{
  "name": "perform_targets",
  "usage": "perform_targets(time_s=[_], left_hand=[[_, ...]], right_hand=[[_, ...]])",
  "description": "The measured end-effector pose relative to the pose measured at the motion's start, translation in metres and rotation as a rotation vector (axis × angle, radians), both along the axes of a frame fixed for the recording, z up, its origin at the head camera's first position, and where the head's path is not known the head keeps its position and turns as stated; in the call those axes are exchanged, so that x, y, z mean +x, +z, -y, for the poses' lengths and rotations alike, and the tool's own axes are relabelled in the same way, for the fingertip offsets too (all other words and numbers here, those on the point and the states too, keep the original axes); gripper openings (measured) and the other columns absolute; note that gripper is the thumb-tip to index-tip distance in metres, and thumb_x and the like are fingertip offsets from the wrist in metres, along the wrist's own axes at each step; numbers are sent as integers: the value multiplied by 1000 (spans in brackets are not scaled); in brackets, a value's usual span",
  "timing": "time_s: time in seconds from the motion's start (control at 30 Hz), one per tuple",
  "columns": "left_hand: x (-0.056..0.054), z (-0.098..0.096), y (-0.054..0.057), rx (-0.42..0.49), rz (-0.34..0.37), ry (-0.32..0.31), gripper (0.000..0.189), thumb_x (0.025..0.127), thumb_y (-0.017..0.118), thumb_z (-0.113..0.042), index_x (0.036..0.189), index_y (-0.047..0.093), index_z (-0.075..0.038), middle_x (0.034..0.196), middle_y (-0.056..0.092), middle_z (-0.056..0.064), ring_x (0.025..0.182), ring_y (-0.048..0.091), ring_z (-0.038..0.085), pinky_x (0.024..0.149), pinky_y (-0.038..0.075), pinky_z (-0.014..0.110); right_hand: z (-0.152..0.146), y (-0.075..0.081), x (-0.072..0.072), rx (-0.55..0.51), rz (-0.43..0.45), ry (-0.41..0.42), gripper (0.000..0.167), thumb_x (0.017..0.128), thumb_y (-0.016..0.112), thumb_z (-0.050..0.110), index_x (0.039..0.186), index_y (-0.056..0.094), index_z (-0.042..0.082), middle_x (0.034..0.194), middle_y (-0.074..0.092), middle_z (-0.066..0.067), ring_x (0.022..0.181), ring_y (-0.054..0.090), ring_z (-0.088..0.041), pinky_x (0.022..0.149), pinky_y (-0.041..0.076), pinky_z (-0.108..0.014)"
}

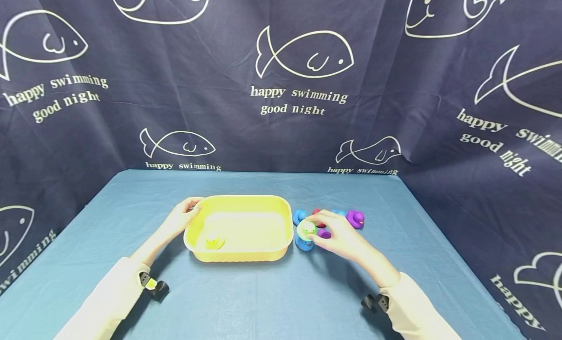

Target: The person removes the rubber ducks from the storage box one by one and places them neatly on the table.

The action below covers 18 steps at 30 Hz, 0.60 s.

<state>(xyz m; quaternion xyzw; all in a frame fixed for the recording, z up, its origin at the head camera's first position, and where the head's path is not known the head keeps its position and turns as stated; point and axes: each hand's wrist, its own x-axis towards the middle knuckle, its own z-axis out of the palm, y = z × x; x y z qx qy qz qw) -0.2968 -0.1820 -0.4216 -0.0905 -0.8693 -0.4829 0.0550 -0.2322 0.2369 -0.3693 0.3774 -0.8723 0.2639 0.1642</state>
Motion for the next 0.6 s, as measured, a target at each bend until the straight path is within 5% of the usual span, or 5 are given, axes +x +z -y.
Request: perform_targets(time_s=[0.27, 0.6], left_hand=[[1, 1, 2, -8, -9, -3, 34, 96, 49, -10, 126, 52, 5, 120, 58, 25, 107, 57, 36, 91, 47, 46], [1, 1, 1, -3, -7, -12, 34, 96, 49, -10, 126, 52, 5, 121, 58, 25, 109, 56, 35, 93, 46, 46]], right_hand=[[-7, -6, 1, -9, -36, 2, 35, 72, 78, 7, 105, 68, 6, 100, 66, 0, 89, 58, -13, 86, 39, -9], [-19, -10, 2, -3, -40, -34, 36, 71, 79, 9, 106, 68, 8, 98, 67, 4, 89, 60, -9, 82, 44, -14]])
